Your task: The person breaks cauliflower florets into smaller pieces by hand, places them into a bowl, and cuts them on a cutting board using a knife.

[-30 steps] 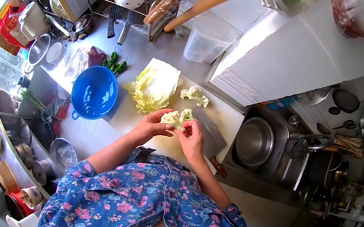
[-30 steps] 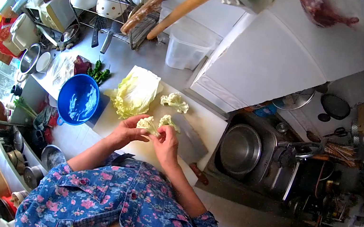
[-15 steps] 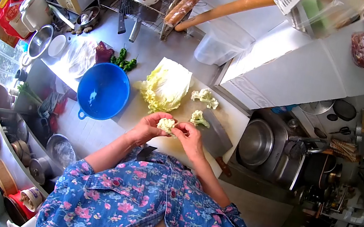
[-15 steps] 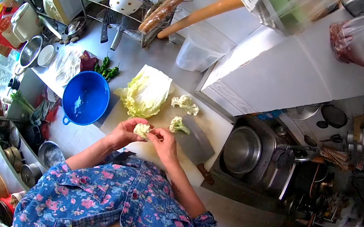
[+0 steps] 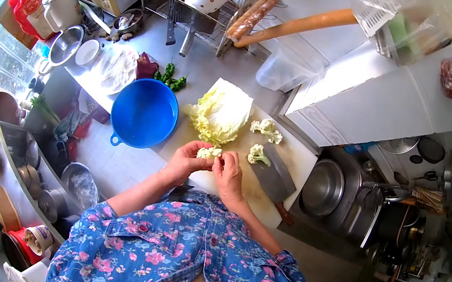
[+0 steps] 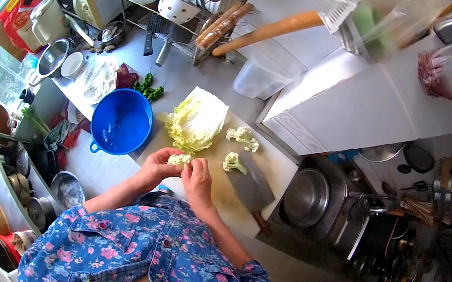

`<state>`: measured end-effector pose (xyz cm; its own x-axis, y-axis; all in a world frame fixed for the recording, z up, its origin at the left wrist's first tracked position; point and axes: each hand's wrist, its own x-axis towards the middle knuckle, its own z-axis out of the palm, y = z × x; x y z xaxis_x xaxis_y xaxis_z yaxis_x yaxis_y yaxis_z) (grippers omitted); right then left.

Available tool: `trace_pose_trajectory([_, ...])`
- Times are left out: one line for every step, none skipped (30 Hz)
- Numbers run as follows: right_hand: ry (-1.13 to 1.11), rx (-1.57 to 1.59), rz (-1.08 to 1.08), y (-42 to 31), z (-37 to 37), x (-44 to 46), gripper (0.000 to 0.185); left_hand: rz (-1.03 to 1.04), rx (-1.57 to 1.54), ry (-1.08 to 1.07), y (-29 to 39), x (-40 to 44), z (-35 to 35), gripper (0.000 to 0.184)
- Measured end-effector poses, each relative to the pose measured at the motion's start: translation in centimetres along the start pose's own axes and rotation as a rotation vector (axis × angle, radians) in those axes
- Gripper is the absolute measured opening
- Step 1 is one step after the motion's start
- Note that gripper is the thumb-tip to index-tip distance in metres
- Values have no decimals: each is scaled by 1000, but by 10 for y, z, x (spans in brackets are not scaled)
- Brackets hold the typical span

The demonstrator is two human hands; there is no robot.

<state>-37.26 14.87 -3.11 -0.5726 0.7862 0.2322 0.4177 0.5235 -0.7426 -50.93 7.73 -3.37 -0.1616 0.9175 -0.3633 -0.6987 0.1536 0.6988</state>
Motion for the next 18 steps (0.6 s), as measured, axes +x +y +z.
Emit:
trace_pose_trajectory([18, 21, 36, -1, 7, -1, 13, 12, -12, 26, 1, -2, -1, 42])
trace_pose_trajectory([32, 31, 40, -2, 14, -2, 12, 22, -22, 53, 2, -4, -3, 42])
trace_pose_trajectory([58, 51, 47, -5, 21, -2, 12, 23, -33, 74, 4, -6, -5, 40])
trace_pose_trajectory([86, 70, 55, -7, 27, -2, 12, 23, -44, 93, 6, -8, -8, 39])
trace_pose_trajectory([113, 86, 63, -10, 32, -1, 12, 23, -57, 110, 7, -9, -10, 38])
trace_pose_trajectory([119, 78, 63, -12, 36, -1, 12, 35, -72, 121, 7, -9, -15, 36])
trace_pose_trajectory([124, 70, 63, -14, 40, 1, 12, 46, -88, 132, 4, -9, -20, 35])
trace_pose_trajectory([127, 62, 62, -16, 43, 1, 12, 58, -106, 144, 3, -10, -24, 33])
trace_pose_trajectory([133, 74, 68, -18, 47, 1, 12, 62, -105, 152, 6, -12, -26, 32])
trace_pose_trajectory([139, 86, 72, -18, 52, 1, 12, 68, -104, 159, 10, -15, -27, 30])
trace_pose_trajectory([146, 100, 74, -18, 57, 1, 12, 75, -101, 167, 14, -16, -29, 29])
trace_pose_trajectory([114, 130, 105, -17, 61, 3, 12, 85, -96, 172, 15, -16, -33, 28])
trace_pose_trajectory([83, 161, 140, -17, 64, 4, 12, 93, -89, 178, 15, -16, -38, 27])
trace_pose_trajectory([51, 193, 178, -16, 66, 4, 13, 98, -82, 185, 15, -18, -42, 26])
trace_pose_trajectory([-36, 228, 170, -16, 65, 7, 14, 90, -85, 185, 17, -21, -45, 25])
trace_pose_trajectory([-120, 263, 162, -14, 60, 13, 16, 83, -87, 183, 19, -23, -49, 24])
trace_pose_trajectory([-203, 298, 153, -12, 55, 19, 17, 75, -87, 180, 21, -25, -51, 24])
trace_pose_trajectory([-291, 208, 144, -16, 47, 24, 18, 86, -78, 185, 22, -26, -51, 23])
